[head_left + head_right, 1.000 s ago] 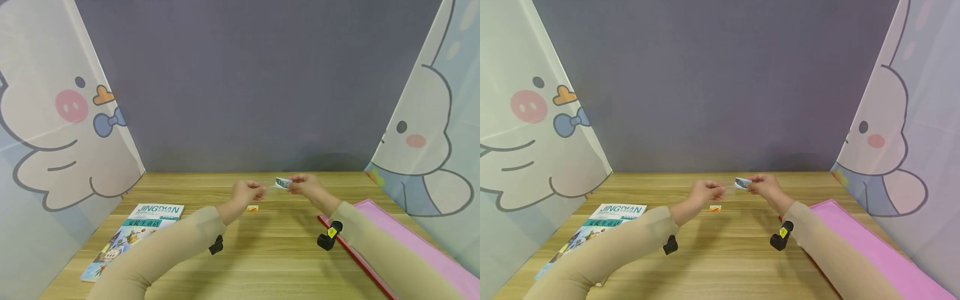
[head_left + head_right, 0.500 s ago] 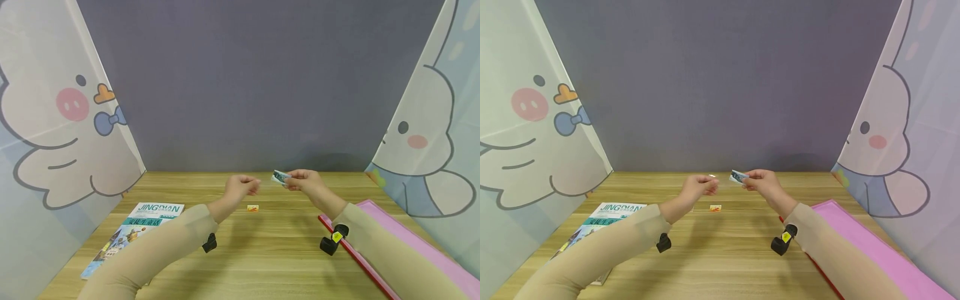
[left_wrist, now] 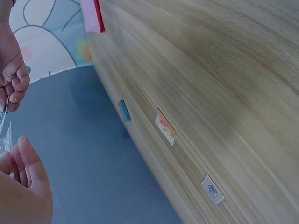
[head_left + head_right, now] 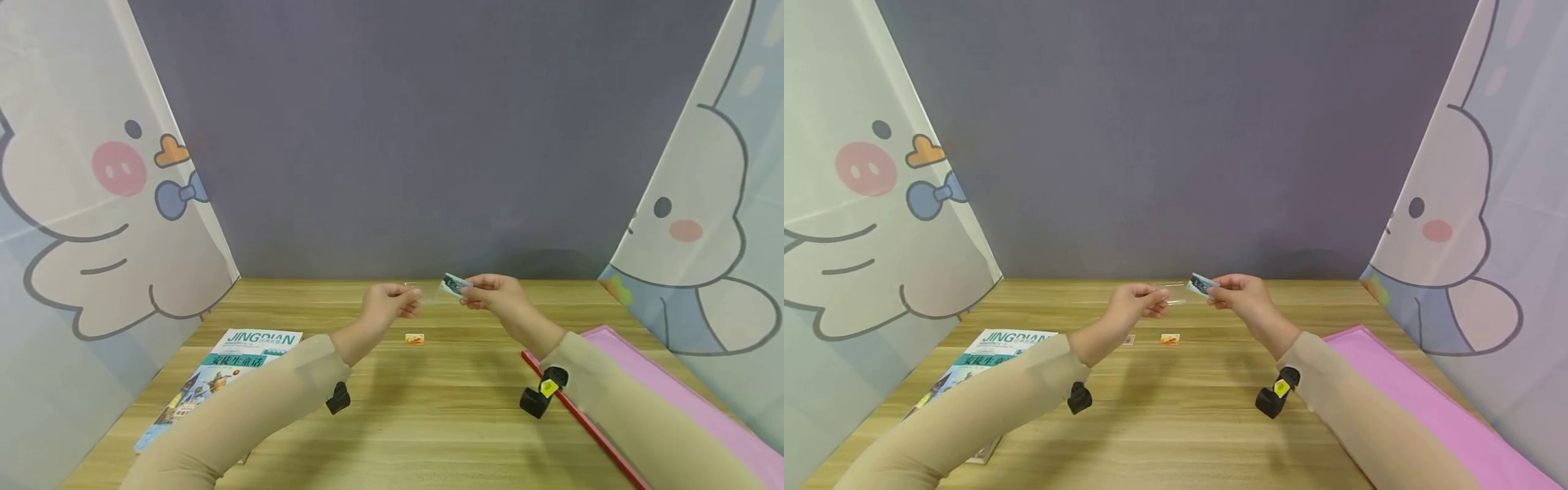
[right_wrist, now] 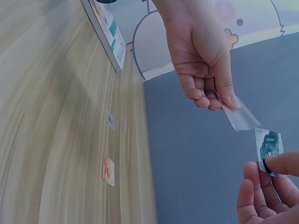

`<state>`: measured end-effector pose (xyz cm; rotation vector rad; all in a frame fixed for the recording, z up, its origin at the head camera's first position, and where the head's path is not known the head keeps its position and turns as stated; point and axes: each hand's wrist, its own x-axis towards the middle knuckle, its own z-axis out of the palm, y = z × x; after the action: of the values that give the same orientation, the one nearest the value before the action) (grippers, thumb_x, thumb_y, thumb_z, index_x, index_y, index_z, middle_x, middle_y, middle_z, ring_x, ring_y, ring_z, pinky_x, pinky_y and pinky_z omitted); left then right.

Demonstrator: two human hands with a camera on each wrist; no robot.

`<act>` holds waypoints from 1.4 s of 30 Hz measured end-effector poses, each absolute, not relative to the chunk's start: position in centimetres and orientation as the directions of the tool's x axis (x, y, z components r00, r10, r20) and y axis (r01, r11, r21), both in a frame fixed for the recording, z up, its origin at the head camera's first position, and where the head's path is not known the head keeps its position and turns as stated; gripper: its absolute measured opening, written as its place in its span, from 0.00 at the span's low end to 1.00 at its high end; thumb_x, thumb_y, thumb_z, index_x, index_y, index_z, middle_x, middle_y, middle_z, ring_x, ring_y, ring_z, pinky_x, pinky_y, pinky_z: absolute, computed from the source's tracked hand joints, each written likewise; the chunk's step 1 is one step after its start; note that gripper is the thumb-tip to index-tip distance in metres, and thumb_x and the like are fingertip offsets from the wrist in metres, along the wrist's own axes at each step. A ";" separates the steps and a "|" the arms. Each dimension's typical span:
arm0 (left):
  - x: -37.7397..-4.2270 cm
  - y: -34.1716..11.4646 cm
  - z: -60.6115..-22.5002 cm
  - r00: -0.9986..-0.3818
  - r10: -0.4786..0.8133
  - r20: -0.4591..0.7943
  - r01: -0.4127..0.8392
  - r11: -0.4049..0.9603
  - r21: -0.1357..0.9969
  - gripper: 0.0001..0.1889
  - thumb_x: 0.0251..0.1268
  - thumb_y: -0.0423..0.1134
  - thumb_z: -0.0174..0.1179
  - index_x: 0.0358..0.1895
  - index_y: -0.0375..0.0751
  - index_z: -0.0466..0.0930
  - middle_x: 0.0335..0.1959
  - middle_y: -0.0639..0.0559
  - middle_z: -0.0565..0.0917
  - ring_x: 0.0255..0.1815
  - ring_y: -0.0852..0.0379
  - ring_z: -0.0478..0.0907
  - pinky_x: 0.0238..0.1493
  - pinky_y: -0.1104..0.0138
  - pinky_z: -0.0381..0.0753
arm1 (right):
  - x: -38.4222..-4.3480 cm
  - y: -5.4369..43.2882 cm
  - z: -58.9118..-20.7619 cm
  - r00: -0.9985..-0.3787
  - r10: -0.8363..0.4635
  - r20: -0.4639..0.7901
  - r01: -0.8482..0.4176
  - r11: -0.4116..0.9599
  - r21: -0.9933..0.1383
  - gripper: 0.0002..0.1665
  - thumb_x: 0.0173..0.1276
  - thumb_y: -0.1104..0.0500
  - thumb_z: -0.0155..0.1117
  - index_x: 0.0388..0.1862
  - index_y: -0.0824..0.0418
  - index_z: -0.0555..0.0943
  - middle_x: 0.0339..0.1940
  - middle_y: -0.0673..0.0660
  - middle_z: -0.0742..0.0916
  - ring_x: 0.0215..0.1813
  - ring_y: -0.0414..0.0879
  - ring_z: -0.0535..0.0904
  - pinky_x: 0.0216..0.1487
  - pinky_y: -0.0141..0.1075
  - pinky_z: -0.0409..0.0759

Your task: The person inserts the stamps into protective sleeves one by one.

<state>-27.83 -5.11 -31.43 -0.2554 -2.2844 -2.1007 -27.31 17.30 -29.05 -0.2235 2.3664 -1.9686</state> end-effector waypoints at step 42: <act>-24.8 -5.5 -28.8 -0.985 0.069 0.155 0.159 0.046 0.986 0.10 0.65 0.32 0.62 0.38 0.25 0.84 0.34 0.33 0.86 0.28 0.53 0.84 0.42 0.59 0.87 | -27.0 16.6 -29.9 -0.980 -0.199 -0.006 -0.023 0.144 -0.989 0.16 0.69 0.64 0.62 0.51 0.74 0.76 0.37 0.53 0.85 0.38 0.43 0.84 0.43 0.31 0.84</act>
<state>-24.82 -5.51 -28.82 -0.2426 -2.2237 -2.1119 -26.98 16.61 -29.89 -0.2229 2.2694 -1.9589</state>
